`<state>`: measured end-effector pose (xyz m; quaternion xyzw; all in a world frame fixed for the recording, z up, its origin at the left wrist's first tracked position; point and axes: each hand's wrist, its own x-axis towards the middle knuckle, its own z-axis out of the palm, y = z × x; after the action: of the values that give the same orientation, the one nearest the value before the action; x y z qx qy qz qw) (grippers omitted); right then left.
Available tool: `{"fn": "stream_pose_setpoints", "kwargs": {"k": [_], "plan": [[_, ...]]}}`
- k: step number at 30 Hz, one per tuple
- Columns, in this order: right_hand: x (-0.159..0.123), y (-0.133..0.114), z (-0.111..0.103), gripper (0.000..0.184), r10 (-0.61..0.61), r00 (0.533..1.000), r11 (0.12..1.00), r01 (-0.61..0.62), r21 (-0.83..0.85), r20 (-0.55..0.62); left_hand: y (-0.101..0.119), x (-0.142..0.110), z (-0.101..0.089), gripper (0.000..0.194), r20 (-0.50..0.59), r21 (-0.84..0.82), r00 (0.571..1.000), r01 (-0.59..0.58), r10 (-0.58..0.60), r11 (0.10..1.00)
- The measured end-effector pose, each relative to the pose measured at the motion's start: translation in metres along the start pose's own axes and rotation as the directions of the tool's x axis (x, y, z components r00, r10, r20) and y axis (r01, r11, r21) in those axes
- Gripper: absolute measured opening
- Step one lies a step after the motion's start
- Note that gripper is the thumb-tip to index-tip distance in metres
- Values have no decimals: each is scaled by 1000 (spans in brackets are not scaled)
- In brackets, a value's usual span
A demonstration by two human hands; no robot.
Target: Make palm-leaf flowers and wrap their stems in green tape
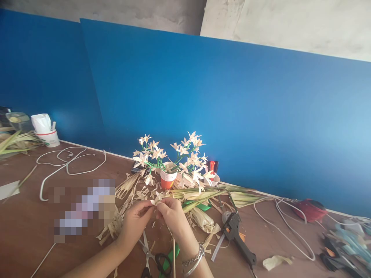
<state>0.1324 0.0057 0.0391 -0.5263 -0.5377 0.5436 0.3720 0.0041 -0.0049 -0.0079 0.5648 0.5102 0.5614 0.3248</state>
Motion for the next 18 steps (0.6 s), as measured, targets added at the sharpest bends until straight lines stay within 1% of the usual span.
{"fn": "stream_pose_setpoints", "kwargs": {"k": [4, 8, 11, 14, 18], "plan": [[-3, -5, 0, 22, 1, 1000, 1000, -2, -16, -2, 2, 0, 0, 12, 13, 0, 1000, 10, -10, 1000], [-4, -7, -1, 23, 10, 1000, 1000, -10, -19, -18, -1, 0, 0, 12, 4, -20, 1000, 30, -30, 999], [-1, -3, -4, 23, 29, 1000, 999, -29, -42, 2, -6, 2, 1, 10, -19, -62, 996, 91, -92, 994], [3, 0, -9, 23, 57, 998, 995, -54, -86, 30, -7, 4, 1, 13, -5, -124, 984, 178, -180, 976], [1, -7, -12, 20, 75, 997, 989, -74, -129, 1, -3, 5, 2, 17, 22, -187, 968, 249, -249, 950]]}}
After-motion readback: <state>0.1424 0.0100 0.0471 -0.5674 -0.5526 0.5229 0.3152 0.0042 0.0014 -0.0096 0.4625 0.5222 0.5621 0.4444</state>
